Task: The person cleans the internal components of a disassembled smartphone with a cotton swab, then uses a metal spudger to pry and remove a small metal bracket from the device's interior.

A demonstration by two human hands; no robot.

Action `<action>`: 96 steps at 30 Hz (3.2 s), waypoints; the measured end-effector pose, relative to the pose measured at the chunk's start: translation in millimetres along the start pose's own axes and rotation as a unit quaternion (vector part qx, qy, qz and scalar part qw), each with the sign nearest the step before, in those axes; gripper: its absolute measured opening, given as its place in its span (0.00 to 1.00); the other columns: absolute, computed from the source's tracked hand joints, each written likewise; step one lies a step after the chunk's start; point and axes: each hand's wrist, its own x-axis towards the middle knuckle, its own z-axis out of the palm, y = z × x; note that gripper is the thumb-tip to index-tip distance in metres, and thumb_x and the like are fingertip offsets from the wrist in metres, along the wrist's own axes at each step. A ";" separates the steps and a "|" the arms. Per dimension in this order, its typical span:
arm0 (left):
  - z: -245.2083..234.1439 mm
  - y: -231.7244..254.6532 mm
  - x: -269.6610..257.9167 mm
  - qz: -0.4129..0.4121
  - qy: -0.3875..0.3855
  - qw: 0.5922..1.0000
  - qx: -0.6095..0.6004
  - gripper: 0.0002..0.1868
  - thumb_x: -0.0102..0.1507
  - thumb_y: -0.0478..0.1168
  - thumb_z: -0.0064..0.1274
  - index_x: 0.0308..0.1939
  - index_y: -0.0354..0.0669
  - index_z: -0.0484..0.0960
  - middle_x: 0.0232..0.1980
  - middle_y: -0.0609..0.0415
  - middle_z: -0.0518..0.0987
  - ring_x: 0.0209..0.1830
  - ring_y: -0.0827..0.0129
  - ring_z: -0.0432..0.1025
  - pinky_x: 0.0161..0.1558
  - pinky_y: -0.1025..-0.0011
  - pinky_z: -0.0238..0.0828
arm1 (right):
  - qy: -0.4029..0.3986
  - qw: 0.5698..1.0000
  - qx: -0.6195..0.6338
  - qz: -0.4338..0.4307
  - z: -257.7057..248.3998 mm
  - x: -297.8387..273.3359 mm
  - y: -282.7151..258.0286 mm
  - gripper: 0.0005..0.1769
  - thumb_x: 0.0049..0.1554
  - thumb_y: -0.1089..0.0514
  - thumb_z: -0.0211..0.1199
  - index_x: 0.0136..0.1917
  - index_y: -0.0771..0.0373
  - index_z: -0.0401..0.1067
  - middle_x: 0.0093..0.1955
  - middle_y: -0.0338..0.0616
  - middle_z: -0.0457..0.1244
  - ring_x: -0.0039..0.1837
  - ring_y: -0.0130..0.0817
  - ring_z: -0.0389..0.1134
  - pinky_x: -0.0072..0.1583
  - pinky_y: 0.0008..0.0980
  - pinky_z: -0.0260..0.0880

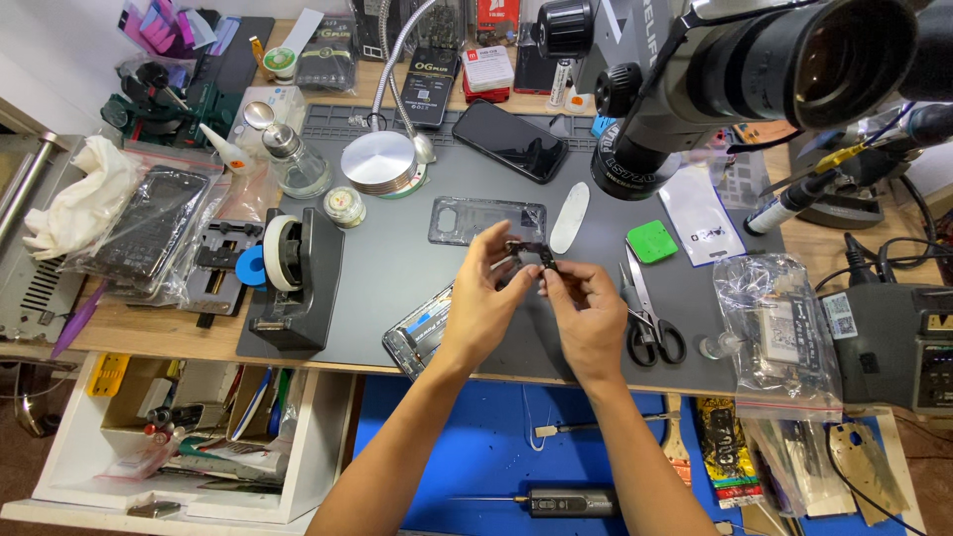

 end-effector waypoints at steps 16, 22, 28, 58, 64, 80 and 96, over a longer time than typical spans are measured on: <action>-3.8 -11.8 -6.0 -0.174 0.047 0.952 -0.249 0.14 0.69 0.36 0.53 0.54 0.27 0.83 0.51 0.35 0.85 0.46 0.52 0.83 0.54 0.58 0.83 | 0.081 0.923 -0.219 -0.305 0.8 -2.7 -9.2 0.09 0.56 0.71 0.72 0.49 0.62 0.81 0.58 0.46 0.71 0.55 0.41 0.75 0.54 0.31 0.80; -2.7 -10.5 -7.8 -0.165 0.043 0.959 -0.224 0.16 0.65 0.31 0.61 0.56 0.28 0.84 0.46 0.37 0.85 0.44 0.54 0.84 0.52 0.62 0.85 | 0.091 0.915 -0.220 -0.325 2.1 -4.2 -9.9 0.09 0.56 0.70 0.72 0.50 0.62 0.82 0.58 0.46 0.71 0.56 0.41 0.75 0.54 0.29 0.80; -7.0 -12.7 -5.8 -0.147 0.034 0.970 -0.193 0.16 0.65 0.31 0.61 0.56 0.28 0.84 0.43 0.38 0.86 0.42 0.60 0.83 0.50 0.63 0.84 | 0.093 0.915 -0.224 -0.322 3.7 -4.7 -6.6 0.09 0.55 0.70 0.73 0.49 0.61 0.83 0.57 0.44 0.71 0.56 0.40 0.75 0.54 0.29 0.80; -28.4 3.8 15.9 -0.230 0.018 0.934 -0.274 0.14 0.66 0.34 0.51 0.50 0.23 0.83 0.41 0.34 0.86 0.40 0.53 0.85 0.48 0.60 0.86 | 0.093 0.930 -0.232 -0.269 1.1 -0.3 -12.0 0.06 0.58 0.69 0.71 0.49 0.62 0.80 0.54 0.43 0.70 0.54 0.39 0.75 0.51 0.32 0.81; -29.5 8.2 17.2 -0.239 0.020 0.939 -0.247 0.18 0.66 0.35 0.50 0.54 0.19 0.81 0.45 0.30 0.85 0.42 0.54 0.84 0.49 0.62 0.85 | 0.106 0.967 -0.158 -0.173 0.9 0.4 -12.0 0.04 0.62 0.67 0.69 0.52 0.66 0.77 0.51 0.46 0.69 0.50 0.38 0.74 0.51 0.31 0.79; -132.8 -43.0 59.3 0.045 0.147 0.889 0.432 0.15 0.70 0.49 0.59 0.32 0.46 0.86 0.29 0.50 0.82 0.32 0.55 0.79 0.37 0.60 0.75 | 0.088 0.988 -0.095 -0.079 -0.4 5.7 -4.0 0.04 0.65 0.66 0.67 0.53 0.69 0.78 0.37 0.49 0.69 0.36 0.33 0.73 0.42 0.30 0.77; -111.6 46.8 -48.5 -0.038 -0.137 0.819 0.555 0.50 0.52 0.60 0.73 0.69 0.33 0.73 0.55 0.44 0.75 0.59 0.48 0.67 0.57 0.54 0.67 | -0.053 0.972 -0.229 -0.004 10.2 36.6 -28.8 0.08 0.69 0.55 0.62 0.54 0.58 0.79 0.33 0.42 0.71 0.33 0.28 0.72 0.37 0.24 0.74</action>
